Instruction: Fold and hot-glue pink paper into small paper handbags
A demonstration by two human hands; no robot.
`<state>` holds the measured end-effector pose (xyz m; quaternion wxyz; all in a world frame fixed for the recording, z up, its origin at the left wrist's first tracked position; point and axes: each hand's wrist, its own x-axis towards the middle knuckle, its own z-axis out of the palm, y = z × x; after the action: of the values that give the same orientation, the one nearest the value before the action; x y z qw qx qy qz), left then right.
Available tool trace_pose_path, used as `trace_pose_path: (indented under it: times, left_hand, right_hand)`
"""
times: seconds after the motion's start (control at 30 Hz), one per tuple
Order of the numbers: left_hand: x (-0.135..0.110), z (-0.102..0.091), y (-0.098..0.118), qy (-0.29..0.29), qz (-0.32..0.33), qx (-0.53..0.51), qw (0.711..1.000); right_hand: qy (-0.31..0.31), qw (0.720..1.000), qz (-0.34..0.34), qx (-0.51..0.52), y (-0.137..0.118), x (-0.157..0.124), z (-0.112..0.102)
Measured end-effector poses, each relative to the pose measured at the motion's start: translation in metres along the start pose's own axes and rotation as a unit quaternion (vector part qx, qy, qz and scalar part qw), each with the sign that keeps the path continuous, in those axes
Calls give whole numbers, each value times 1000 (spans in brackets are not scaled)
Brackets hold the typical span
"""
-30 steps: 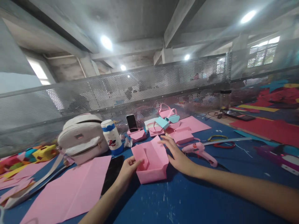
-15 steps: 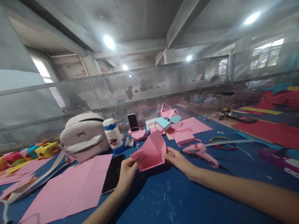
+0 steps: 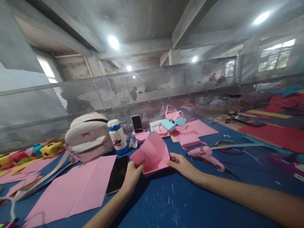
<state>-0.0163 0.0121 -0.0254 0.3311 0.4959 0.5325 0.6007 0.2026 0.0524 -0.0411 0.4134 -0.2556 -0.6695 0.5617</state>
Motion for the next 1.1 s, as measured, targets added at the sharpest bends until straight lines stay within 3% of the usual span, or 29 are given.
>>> trace_pose_path:
  times: [0.2, 0.5, 0.83, 1.1]
  left_hand:
    - [1, -1, 0, 9, -14, -3, 1000]
    - [-1, 0, 1, 12, -18, -14, 1000]
    - [-2, -2, -6, 17, -23, -13, 1000]
    - [-2, 0, -2, 16, -25, -25, 999]
  right_hand:
    - [5, 999, 32, 19, 0, -3, 2]
    - [17, 999, 14, -27, 2, -2, 3]
    - [33, 999, -15, -3, 8, -2, 5]
    - [29, 998, 0, -50, 7, -2, 3]
